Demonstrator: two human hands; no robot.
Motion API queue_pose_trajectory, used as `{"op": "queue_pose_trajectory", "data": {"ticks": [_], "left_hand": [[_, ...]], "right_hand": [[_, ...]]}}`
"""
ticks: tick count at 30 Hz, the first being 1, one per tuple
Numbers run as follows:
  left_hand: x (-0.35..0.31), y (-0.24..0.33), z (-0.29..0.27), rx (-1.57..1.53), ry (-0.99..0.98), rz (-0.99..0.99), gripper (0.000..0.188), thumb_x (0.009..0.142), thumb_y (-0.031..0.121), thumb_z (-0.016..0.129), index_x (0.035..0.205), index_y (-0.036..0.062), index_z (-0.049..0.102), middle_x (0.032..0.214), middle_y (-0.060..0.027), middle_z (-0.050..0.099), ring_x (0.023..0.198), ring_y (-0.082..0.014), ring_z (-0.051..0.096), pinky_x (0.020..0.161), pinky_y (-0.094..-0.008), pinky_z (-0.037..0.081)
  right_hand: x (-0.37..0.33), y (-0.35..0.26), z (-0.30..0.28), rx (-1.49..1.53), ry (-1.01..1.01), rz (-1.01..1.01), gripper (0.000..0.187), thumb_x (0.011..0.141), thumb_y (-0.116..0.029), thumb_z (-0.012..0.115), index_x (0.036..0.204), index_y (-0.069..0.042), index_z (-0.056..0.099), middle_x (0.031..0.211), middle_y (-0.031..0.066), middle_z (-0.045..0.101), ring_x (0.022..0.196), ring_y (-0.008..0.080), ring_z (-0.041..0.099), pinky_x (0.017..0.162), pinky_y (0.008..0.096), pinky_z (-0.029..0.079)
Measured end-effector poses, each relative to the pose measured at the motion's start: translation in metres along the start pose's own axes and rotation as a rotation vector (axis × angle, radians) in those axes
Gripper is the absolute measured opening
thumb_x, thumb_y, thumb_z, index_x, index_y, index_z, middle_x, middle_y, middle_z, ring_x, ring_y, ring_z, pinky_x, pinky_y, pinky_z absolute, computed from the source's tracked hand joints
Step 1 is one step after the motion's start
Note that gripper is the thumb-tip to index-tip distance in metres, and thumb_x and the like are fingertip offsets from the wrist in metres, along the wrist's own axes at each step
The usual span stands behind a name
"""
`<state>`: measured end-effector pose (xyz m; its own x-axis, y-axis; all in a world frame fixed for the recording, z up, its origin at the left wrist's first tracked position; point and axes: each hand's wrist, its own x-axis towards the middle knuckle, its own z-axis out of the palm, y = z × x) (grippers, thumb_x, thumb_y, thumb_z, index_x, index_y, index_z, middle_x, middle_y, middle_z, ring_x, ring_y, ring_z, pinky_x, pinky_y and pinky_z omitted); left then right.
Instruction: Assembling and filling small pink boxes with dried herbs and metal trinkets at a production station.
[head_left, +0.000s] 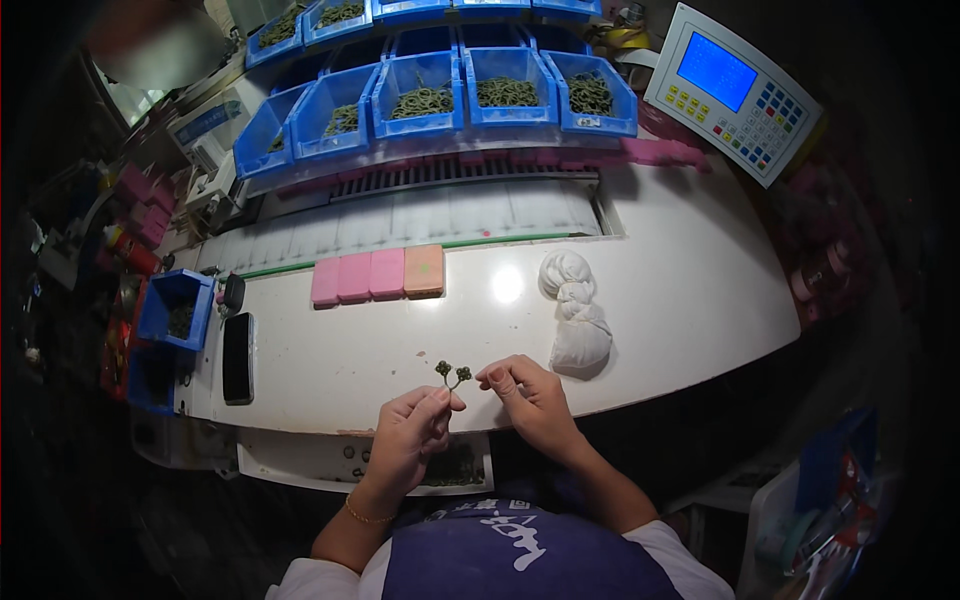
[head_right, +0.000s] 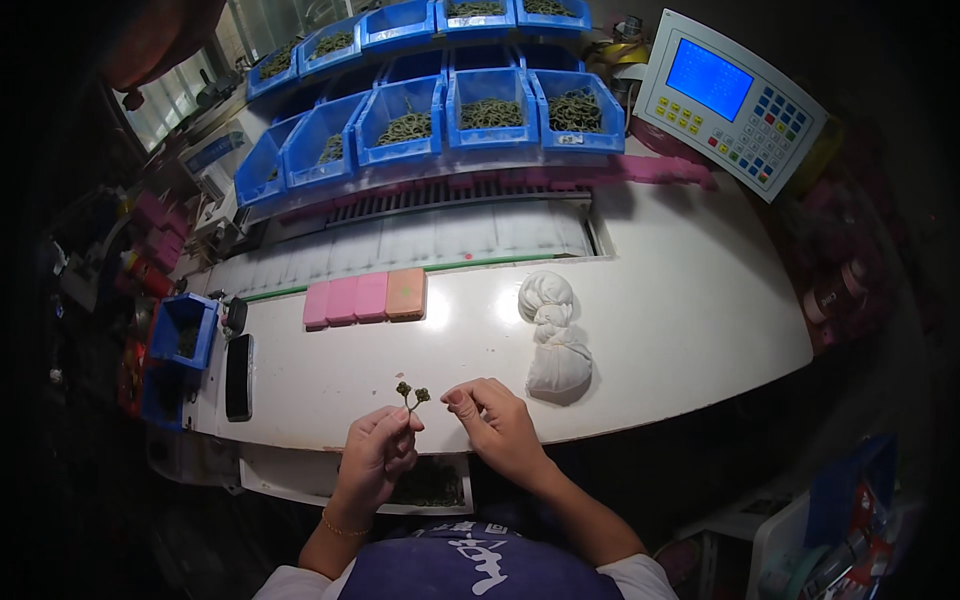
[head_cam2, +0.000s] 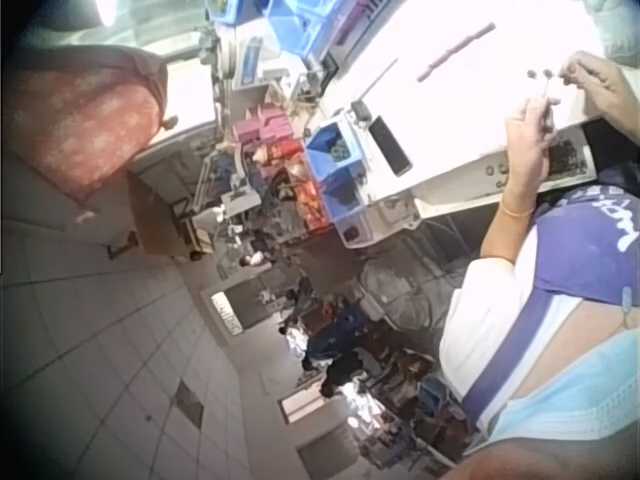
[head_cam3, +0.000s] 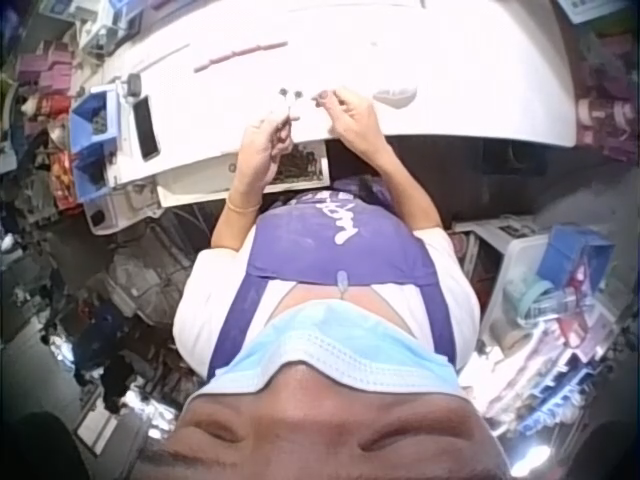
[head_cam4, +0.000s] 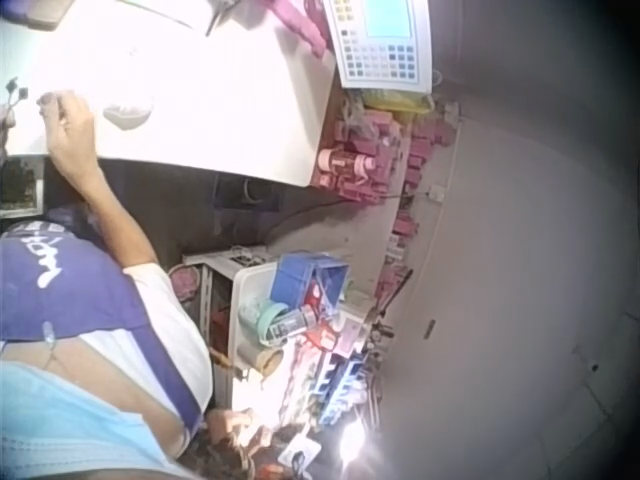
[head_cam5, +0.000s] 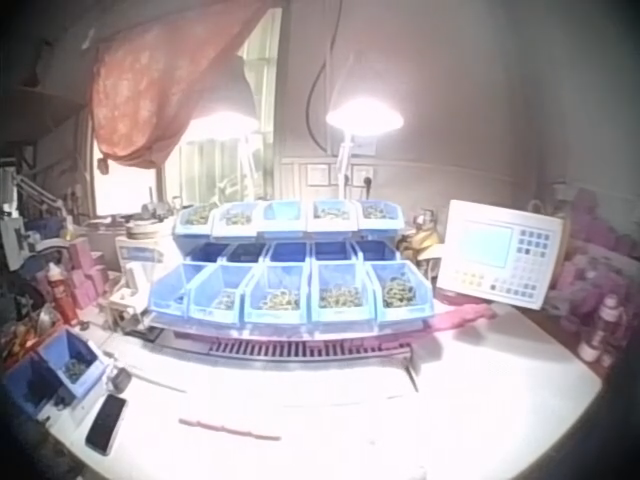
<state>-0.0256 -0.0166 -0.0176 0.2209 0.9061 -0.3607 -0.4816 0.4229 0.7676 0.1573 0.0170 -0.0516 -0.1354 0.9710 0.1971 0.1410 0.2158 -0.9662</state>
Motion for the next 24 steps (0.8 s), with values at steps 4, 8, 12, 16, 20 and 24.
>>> {"op": "queue_pose_trajectory", "data": {"ticks": [4, 8, 12, 16, 20, 24], "left_hand": [[-0.001, -0.002, 0.004, 0.229, 0.085, 0.102, 0.024, 0.098, 0.022, 0.060, 0.091, 0.0008, 0.069, 0.065, 0.0069, 0.044, 0.054, -0.0011, 0.033, 0.048, -0.0178, 0.026], [-0.003, -0.002, 0.004, 0.358, 0.066, 0.158, 0.025, 0.097, 0.024, 0.061, 0.089, 0.0023, 0.070, 0.066, 0.0078, 0.045, 0.058, -0.0011, 0.035, 0.052, -0.0182, 0.027], [-0.003, -0.007, 0.000, 0.508, 0.081, 0.208, 0.022, 0.097, 0.020, 0.061, 0.089, 0.0012, 0.069, 0.068, 0.0043, 0.052, 0.061, -0.0032, 0.043, 0.056, -0.0201, 0.034], [0.001, -0.008, -0.001, 0.810, 0.084, 0.482, 0.016, 0.095, 0.013, 0.062, 0.092, -0.0017, 0.068, 0.076, -0.0049, 0.061, 0.068, -0.0086, 0.054, 0.062, -0.0246, 0.043], [0.001, -0.008, -0.002, 0.793, 0.093, 0.482, 0.018, 0.096, 0.014, 0.061, 0.091, -0.0015, 0.068, 0.075, -0.0029, 0.060, 0.068, -0.0076, 0.052, 0.062, -0.0236, 0.042], [0.006, -0.006, -0.005, 0.778, 0.097, 0.475, 0.020, 0.098, 0.016, 0.059, 0.090, -0.0002, 0.069, 0.074, 0.0004, 0.058, 0.066, -0.0059, 0.050, 0.061, -0.0221, 0.041]], "right_hand": [[0.009, -0.009, 0.003, 0.151, -0.061, -0.015, 0.026, 0.098, -0.025, 0.060, 0.092, -0.001, 0.068, 0.082, 0.0084, 0.065, 0.071, 0.0153, 0.057, 0.067, 0.0289, 0.046], [0.021, -0.025, 0.005, 0.059, -0.175, -0.102, 0.028, 0.098, -0.026, 0.061, 0.090, 0.000, 0.066, 0.081, 0.0059, 0.065, 0.070, 0.0120, 0.055, 0.067, 0.0273, 0.046], [0.019, -0.013, 0.007, 0.325, -0.308, 0.120, 0.027, 0.098, -0.026, 0.061, 0.091, 0.001, 0.064, 0.079, 0.0018, 0.062, 0.072, 0.0084, 0.054, 0.067, 0.0259, 0.046], [0.015, -0.004, 0.004, 0.483, -0.396, 0.258, 0.019, 0.100, -0.020, 0.058, 0.097, -0.001, 0.059, 0.088, 0.0011, 0.061, 0.081, 0.0070, 0.055, 0.074, 0.0242, 0.046], [0.014, -0.002, 0.008, 0.349, -0.336, 0.172, 0.022, 0.099, -0.022, 0.059, 0.098, 0.000, 0.062, 0.087, 0.0022, 0.064, 0.077, 0.0067, 0.056, 0.072, 0.0242, 0.047], [0.017, 0.006, 0.010, 0.296, -0.256, 0.076, 0.023, 0.099, -0.022, 0.060, 0.101, 0.000, 0.066, 0.087, 0.0040, 0.067, 0.073, 0.0075, 0.058, 0.068, 0.0237, 0.048]]}}
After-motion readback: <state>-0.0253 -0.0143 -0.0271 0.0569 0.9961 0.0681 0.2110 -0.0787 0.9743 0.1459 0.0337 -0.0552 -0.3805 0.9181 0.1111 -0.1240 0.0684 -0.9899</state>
